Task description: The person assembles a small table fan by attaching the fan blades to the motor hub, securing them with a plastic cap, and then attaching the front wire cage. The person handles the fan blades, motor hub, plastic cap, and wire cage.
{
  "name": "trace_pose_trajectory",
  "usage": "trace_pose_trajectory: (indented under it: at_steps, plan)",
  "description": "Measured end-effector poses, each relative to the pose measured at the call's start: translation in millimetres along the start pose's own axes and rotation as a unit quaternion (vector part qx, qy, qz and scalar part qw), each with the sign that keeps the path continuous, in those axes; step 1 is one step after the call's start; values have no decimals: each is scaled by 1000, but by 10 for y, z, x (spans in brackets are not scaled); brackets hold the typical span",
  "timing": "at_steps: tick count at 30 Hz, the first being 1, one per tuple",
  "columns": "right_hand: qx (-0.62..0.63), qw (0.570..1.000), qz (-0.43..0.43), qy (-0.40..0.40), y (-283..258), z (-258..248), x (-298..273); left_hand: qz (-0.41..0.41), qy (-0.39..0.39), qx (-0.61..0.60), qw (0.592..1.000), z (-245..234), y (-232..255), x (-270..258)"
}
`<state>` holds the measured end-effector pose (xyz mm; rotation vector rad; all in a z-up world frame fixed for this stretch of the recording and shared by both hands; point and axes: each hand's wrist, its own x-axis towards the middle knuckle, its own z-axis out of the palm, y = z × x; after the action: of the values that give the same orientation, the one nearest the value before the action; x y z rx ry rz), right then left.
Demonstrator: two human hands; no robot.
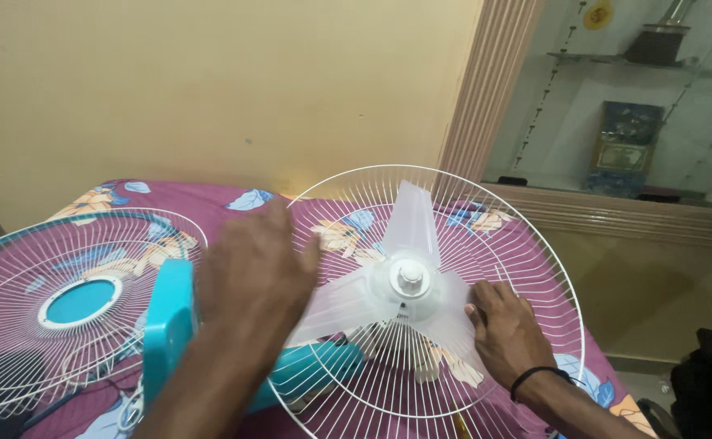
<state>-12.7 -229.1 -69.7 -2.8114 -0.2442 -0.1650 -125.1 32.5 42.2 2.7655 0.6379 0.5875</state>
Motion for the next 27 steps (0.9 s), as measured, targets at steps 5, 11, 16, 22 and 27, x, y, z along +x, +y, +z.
trace_pose_trajectory:
  at_steps: [5,11,16,22,27]
  plan:
    - [7,1000,-4,21,42,58,-58,-40,113,76,990,-113,-637,-176]
    - [9,998,-41,54,179,153,-48,-256,-77,-132,954,166,-1093,-281]
    - [1,999,-31,30,336,240,-15,-287,-83,-206,932,310,-1090,-299]
    - [42,999,-21,-1,588,130,9,-285,-51,-193,938,235,-1035,-276]
    - [-54,980,62,178,868,-133,-164,-287,-29,-195,937,231,-1021,-285]
